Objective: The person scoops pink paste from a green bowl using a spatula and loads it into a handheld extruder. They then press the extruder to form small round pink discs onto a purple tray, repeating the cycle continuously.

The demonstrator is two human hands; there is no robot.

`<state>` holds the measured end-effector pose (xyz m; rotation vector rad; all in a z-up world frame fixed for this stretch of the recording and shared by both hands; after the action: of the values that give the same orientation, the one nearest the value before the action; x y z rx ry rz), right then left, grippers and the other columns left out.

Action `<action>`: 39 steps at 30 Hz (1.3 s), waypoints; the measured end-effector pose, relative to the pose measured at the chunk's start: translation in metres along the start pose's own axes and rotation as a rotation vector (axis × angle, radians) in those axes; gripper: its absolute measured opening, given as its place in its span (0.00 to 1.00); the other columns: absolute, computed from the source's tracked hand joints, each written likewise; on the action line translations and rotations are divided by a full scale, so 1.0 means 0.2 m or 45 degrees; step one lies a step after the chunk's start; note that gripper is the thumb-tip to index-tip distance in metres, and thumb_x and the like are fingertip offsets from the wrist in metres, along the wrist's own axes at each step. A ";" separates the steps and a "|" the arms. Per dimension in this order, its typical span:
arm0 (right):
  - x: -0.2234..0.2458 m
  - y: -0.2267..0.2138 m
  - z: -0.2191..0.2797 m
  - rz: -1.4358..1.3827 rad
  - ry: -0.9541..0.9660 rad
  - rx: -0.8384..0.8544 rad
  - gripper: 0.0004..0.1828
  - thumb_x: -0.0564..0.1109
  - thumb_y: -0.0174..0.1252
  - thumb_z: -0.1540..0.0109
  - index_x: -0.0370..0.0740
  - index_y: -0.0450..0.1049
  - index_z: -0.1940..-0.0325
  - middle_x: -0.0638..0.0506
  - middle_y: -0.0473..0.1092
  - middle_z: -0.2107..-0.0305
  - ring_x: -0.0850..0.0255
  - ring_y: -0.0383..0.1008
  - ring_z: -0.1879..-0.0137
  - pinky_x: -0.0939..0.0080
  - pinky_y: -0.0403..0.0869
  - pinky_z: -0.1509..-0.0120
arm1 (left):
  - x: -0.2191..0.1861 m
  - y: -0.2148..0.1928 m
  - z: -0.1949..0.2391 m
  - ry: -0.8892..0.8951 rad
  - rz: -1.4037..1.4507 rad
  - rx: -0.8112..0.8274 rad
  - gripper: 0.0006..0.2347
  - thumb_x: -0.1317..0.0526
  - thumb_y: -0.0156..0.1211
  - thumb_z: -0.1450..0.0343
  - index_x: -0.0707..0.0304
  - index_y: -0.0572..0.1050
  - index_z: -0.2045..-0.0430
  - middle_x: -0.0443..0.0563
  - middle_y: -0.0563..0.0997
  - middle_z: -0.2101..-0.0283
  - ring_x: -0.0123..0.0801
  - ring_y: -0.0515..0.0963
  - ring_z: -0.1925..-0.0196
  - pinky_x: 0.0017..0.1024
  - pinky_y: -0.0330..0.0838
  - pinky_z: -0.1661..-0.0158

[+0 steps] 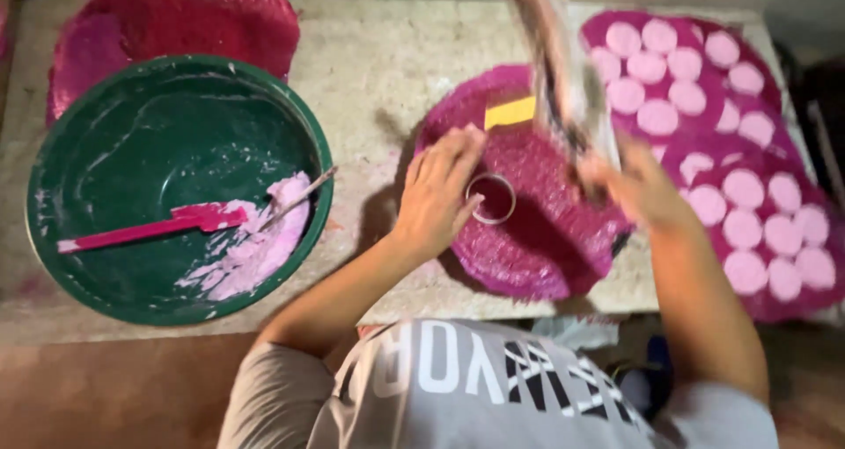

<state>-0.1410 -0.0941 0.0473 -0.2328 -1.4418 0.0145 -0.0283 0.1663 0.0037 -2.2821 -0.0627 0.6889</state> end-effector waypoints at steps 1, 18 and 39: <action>0.01 -0.01 0.06 0.140 0.071 -0.001 0.23 0.44 0.59 0.39 0.34 0.71 0.41 0.51 0.76 0.66 0.65 0.74 0.68 0.62 0.74 0.67 | -0.03 -0.01 -0.07 0.038 -0.155 0.013 0.30 0.55 0.68 0.40 0.74 0.75 0.44 0.62 0.75 0.40 0.51 0.70 0.35 0.46 0.61 0.38; 0.61 0.88 0.06 0.491 -0.731 1.599 0.30 0.69 0.48 0.32 0.38 0.70 0.64 0.48 0.68 0.75 0.50 0.76 0.66 0.53 0.71 0.62 | -0.40 -0.89 0.35 -0.228 0.207 1.070 0.11 0.59 0.52 0.29 0.56 0.75 0.55 0.60 0.83 0.62 0.54 0.83 0.57 0.49 0.75 0.59; 1.05 1.72 -0.65 1.741 -2.330 0.570 0.13 0.43 0.65 0.40 0.46 0.76 0.51 0.52 0.75 0.59 0.58 0.73 0.56 0.55 0.71 0.56 | 0.50 -1.48 1.26 -1.118 2.324 0.066 0.21 0.61 0.62 0.36 0.69 0.72 0.48 0.60 0.82 0.54 0.47 0.84 0.52 0.45 0.80 0.50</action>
<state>0.0596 0.2541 0.1809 -0.9198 -2.6064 2.1047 -0.0222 0.5670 0.0096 -1.2013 1.6854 2.3612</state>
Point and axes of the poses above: each hand's wrist, its own z-axis away from the middle knuckle, its own y-axis out of the palm, x = y × z, the point moved 3 cm from there along -z, towards the middle knuckle
